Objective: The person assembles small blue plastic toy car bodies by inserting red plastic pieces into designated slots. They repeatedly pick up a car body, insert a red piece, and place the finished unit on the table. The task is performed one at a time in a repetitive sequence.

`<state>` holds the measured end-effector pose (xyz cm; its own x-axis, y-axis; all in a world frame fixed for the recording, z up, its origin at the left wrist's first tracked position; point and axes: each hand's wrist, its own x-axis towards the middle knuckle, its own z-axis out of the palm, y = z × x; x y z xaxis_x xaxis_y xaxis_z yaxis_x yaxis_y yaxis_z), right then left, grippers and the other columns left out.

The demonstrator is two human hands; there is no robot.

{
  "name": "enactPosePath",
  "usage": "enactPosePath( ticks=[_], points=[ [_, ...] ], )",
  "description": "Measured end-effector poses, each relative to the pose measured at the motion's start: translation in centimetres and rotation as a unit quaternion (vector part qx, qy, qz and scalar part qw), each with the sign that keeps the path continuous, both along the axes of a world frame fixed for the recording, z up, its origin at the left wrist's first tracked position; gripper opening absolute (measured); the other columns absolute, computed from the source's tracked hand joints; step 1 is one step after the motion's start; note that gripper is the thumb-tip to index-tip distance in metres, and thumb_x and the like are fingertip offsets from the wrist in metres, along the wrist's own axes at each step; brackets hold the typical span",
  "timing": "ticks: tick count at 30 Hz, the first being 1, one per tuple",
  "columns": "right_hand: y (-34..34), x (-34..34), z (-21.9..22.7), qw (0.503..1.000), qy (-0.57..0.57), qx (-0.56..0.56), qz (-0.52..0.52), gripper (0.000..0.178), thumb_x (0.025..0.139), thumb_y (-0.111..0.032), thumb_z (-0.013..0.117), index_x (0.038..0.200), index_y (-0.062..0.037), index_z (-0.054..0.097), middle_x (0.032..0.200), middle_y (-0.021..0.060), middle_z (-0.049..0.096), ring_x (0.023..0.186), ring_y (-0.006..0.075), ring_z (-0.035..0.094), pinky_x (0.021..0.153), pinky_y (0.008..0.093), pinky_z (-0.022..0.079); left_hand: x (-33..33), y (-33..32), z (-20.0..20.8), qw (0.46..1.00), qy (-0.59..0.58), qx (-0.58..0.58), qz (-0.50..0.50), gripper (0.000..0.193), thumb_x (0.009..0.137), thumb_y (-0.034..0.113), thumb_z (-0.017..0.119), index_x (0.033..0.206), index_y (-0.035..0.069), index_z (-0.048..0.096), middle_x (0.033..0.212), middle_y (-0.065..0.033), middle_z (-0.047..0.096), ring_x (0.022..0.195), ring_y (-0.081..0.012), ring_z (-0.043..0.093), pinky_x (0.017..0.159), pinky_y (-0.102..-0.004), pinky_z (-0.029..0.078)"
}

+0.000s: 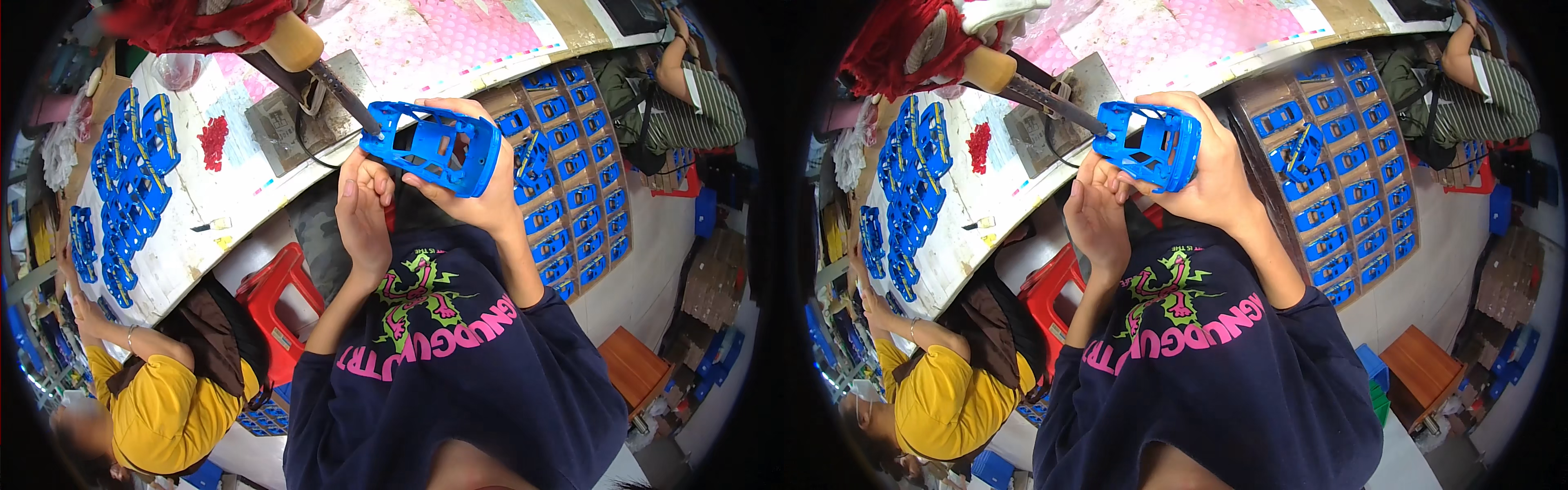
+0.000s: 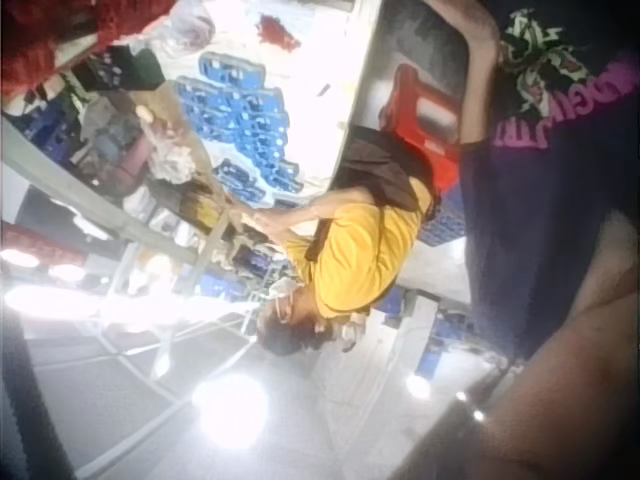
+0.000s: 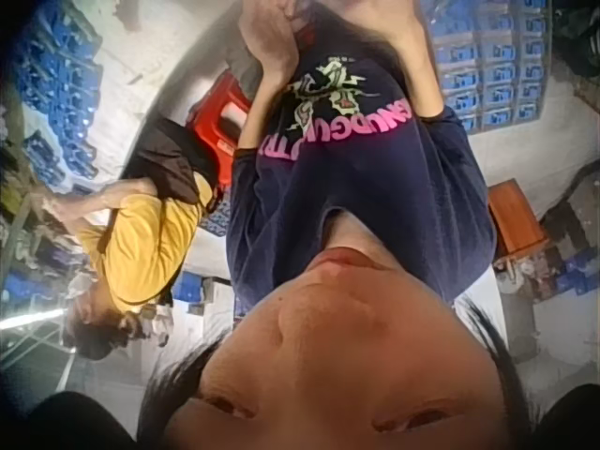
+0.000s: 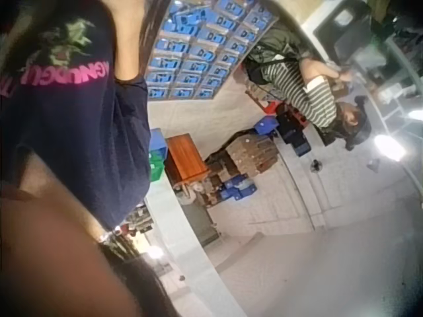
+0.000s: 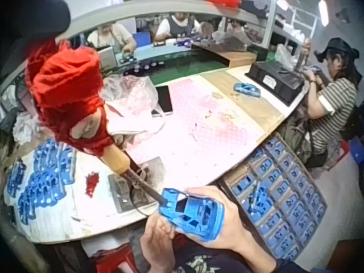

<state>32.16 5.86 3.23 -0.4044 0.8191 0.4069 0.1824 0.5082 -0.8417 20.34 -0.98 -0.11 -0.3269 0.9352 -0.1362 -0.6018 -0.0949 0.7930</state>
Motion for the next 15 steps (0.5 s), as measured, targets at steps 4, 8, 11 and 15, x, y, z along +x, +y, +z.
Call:
enactPosePath(
  ticks=[4, 8, 11, 15],
  points=[
    [0.4, 0.0, 0.8, 0.998, -0.021, 0.056, -0.004, 0.061, 0.056, -0.020, 0.079, 0.106, 0.0016, 0.051, 0.104, 0.0137, 0.054, 0.093, 0.0219, 0.056, 0.078, 0.0289, 0.045, 0.0, 0.2, 0.2, 1.000, -0.007, 0.020, -0.012, 0.062, 0.084, 0.040, 0.032, 0.122, -0.009, 0.030, 0.082, -0.0021, 0.043, 0.069, -0.0078, 0.036, 0.062, -0.0199, 0.029],
    [0.4, -0.2, 1.2, 0.998, -0.020, 0.066, -0.004, 0.061, 0.056, -0.020, 0.079, 0.106, 0.0006, 0.051, 0.103, 0.0141, 0.056, 0.093, 0.0236, 0.056, 0.078, 0.0298, 0.045, -0.1, 0.2, 0.1, 1.000, -0.007, 0.024, -0.014, 0.063, 0.084, 0.041, 0.032, 0.123, -0.008, 0.030, 0.087, -0.0026, 0.046, 0.071, -0.0079, 0.036, 0.063, -0.0201, 0.029],
    [0.4, -0.2, 1.3, 0.997, -0.026, 0.079, -0.005, 0.061, 0.055, -0.020, 0.079, 0.106, 0.0002, 0.052, 0.102, 0.0141, 0.056, 0.093, 0.0249, 0.056, 0.078, 0.0304, 0.045, 0.2, 0.3, 0.6, 1.000, 0.005, 0.008, 0.000, 0.060, 0.083, 0.040, 0.032, 0.121, -0.007, 0.032, 0.072, -0.0004, 0.039, 0.065, -0.0070, 0.034, 0.057, -0.0181, 0.027],
    [0.3, -0.2, 1.4, 0.996, -0.029, 0.083, -0.007, 0.061, 0.055, -0.020, 0.079, 0.106, -0.0001, 0.052, 0.102, 0.0139, 0.056, 0.093, 0.0252, 0.056, 0.078, 0.0310, 0.045, 0.0, 0.2, 0.4, 1.000, 0.000, 0.024, -0.018, 0.063, 0.084, 0.042, 0.032, 0.123, -0.007, 0.031, 0.089, -0.0027, 0.046, 0.072, -0.0074, 0.037, 0.063, -0.0200, 0.029]
  ],
)
